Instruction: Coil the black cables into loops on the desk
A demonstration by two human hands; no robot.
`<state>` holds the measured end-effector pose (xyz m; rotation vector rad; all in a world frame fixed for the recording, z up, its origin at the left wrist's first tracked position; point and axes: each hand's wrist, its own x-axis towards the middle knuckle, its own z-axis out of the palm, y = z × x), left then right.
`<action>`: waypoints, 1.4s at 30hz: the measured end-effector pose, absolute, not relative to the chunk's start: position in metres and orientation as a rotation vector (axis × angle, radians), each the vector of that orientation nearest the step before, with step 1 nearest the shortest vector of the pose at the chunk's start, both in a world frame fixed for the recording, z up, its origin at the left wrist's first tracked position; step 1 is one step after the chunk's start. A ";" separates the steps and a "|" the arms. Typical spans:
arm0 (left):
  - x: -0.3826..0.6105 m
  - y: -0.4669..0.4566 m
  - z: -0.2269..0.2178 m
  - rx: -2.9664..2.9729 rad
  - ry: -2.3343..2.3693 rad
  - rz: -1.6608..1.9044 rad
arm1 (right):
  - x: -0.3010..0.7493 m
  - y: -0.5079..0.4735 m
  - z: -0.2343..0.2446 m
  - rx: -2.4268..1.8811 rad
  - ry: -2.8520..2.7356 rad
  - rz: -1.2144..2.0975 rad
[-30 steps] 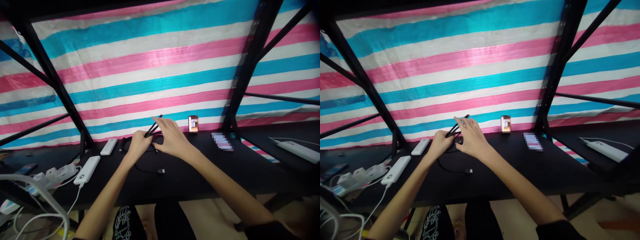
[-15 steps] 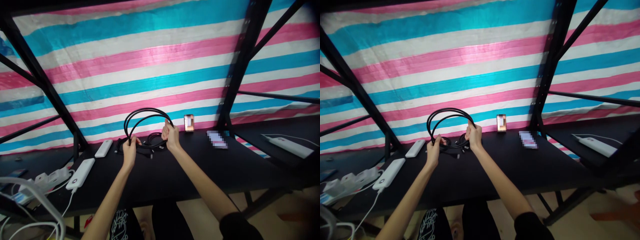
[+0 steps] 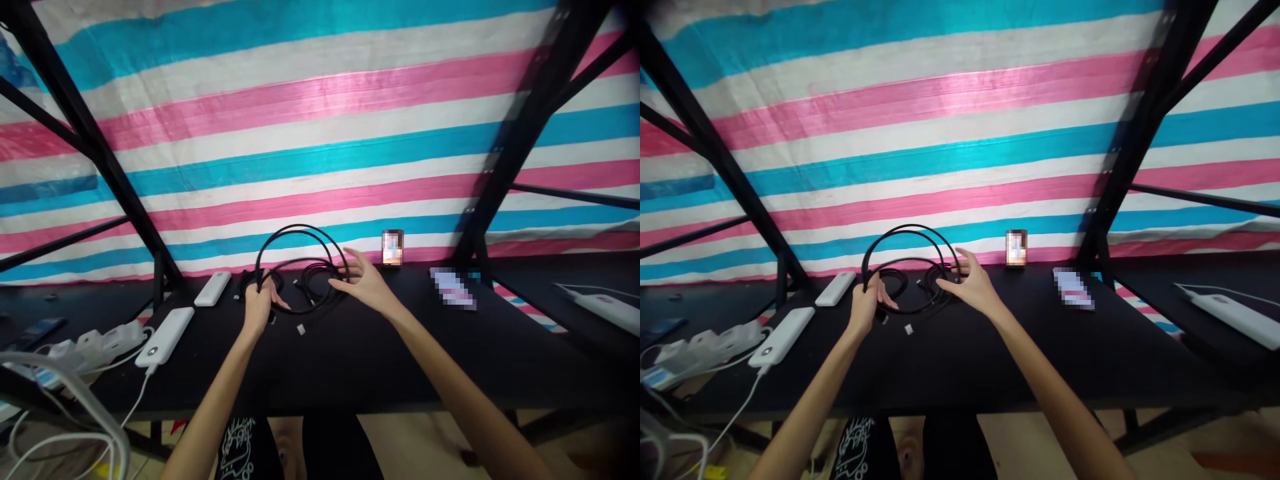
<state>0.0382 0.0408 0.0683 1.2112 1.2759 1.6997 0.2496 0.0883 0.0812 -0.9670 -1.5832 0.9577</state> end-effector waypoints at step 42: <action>0.109 0.025 0.048 0.903 1.129 1.875 | 0.249 0.053 0.055 -0.736 -0.712 1.386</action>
